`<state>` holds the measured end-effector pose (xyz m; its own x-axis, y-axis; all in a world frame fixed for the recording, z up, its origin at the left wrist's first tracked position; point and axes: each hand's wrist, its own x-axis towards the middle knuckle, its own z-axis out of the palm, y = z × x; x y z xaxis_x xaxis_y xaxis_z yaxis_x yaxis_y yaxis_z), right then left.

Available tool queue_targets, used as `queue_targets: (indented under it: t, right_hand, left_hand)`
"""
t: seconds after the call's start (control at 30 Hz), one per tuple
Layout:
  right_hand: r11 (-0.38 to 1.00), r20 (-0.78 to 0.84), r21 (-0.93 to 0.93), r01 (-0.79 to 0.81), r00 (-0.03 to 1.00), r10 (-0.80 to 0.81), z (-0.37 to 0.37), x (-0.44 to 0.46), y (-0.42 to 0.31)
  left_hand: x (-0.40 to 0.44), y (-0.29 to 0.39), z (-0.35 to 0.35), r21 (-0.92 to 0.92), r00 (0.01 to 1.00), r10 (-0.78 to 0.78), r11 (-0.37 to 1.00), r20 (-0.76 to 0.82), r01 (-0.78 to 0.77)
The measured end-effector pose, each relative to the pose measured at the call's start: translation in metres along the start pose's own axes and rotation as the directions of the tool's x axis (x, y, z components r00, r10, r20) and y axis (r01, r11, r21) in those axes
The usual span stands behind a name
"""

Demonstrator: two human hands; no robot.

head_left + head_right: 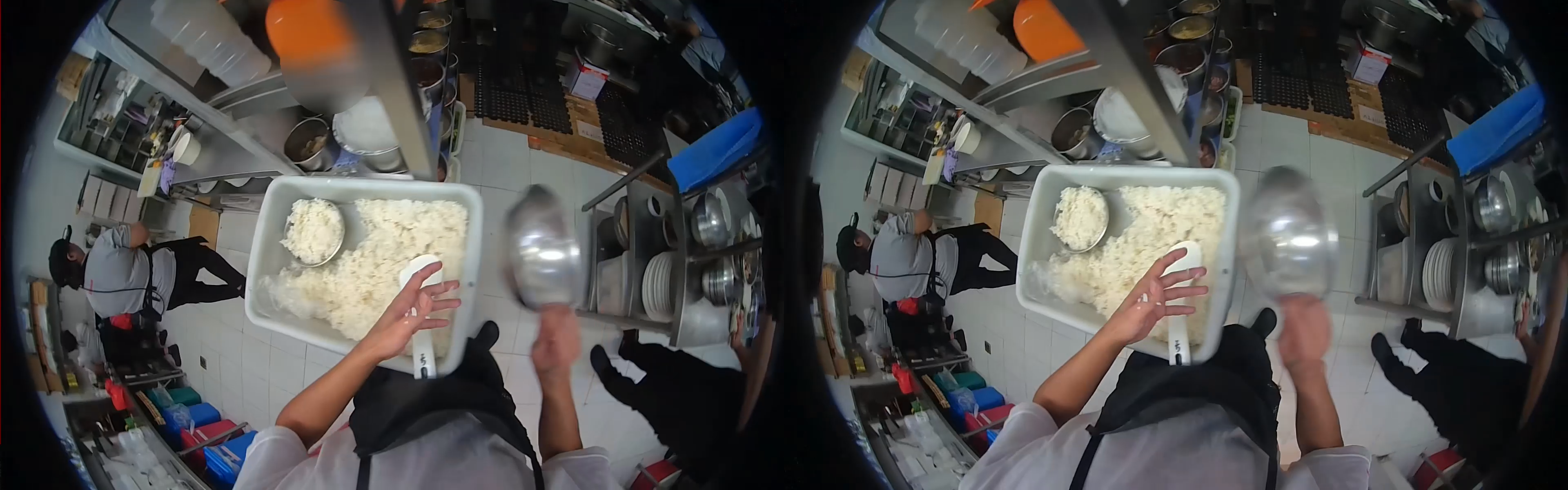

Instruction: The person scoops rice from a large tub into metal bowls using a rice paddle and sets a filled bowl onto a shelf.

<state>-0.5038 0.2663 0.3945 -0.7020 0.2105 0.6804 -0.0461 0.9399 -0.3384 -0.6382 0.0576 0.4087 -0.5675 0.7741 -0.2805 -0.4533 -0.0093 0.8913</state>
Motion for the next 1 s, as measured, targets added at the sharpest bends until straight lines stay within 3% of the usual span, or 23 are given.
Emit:
queue_targets:
  t: [0.03,0.07,0.1,0.17,0.27,0.3,0.33,0.37,0.4,0.47,0.6,0.73,0.8,0.83,0.9,1.0]
  right_hand:
    - [0.981,0.088,0.194,0.001,0.996,-0.019,0.017,0.001,-0.031]
    - [0.954,0.188,0.301,-0.003,0.981,-0.056,0.034,-0.003,-0.059]
    - [0.929,0.226,0.368,0.037,0.966,-0.127,0.054,-0.007,-0.084]
    - [0.930,0.326,0.360,0.071,0.925,-0.197,0.086,-0.014,-0.128]
    - [0.966,0.456,0.249,0.067,0.872,-0.178,0.109,0.009,-0.184]
    - [0.971,0.470,0.229,0.065,0.866,-0.169,0.111,0.009,-0.194]
    - [0.971,0.435,0.156,-0.178,0.895,0.094,0.111,0.006,-0.203]
    - [0.907,0.374,0.097,-0.411,0.859,0.349,0.111,0.004,-0.210]
    - [0.911,0.374,0.076,-0.405,0.859,0.350,0.114,-0.003,-0.212]
    - [0.711,0.545,-0.181,-0.679,0.533,0.647,0.126,-0.023,-0.208]
    - [0.691,0.566,-0.160,-0.705,0.508,0.649,0.141,-0.038,-0.189]
    - [0.720,0.608,-0.267,-0.641,0.468,0.642,0.114,-0.027,-0.153]
    - [0.880,0.559,-0.206,-0.428,0.687,0.465,0.104,-0.022,-0.128]
    - [0.883,0.559,-0.201,-0.424,0.691,0.459,0.103,-0.012,-0.117]
    - [0.880,0.646,-0.404,-0.249,0.604,0.467,0.103,0.017,-0.098]
    - [0.855,0.714,-0.515,0.058,0.581,0.391,0.112,0.072,-0.098]
  left_hand:
    - [-0.007,0.002,-0.014,-0.129,0.997,-0.012,0.991,0.077,0.022]
    - [-0.018,0.007,-0.030,-0.130,0.994,-0.029,0.991,0.109,0.043]
    - [-0.032,0.011,-0.048,-0.068,0.992,-0.124,0.990,-0.015,0.122]
    - [-0.051,0.005,-0.090,-0.007,0.947,-0.251,0.967,-0.200,0.255]
    - [-0.076,0.000,-0.147,-0.273,0.871,-0.384,0.912,-0.306,0.306]
    - [-0.082,0.000,-0.162,-0.286,0.875,-0.392,0.906,-0.284,0.313]
    - [-0.089,-0.002,-0.176,-0.314,0.871,-0.326,0.925,-0.367,0.214]
    - [-0.094,-0.003,-0.189,-0.333,0.854,-0.259,0.937,-0.451,0.109]
    - [-0.098,-0.005,-0.206,-0.347,0.861,-0.263,0.932,-0.436,0.109]
    - [-0.105,-0.006,-0.237,-0.198,0.848,-0.159,0.978,-0.506,0.065]
    - [-0.110,0.006,-0.256,-0.208,0.819,-0.147,0.978,-0.554,0.035]
    - [-0.125,-0.006,-0.259,-0.234,0.790,-0.132,0.972,-0.599,-0.015]
    - [-0.134,-0.006,-0.254,-0.259,0.774,-0.113,0.963,-0.623,-0.068]
    - [-0.137,-0.008,-0.251,-0.257,0.772,-0.107,0.964,-0.626,-0.075]
    - [-0.142,-0.012,-0.243,-0.315,0.726,-0.102,0.935,-0.680,-0.164]
    - [-0.153,-0.014,-0.238,-0.297,0.725,-0.083,0.939,-0.684,-0.172]
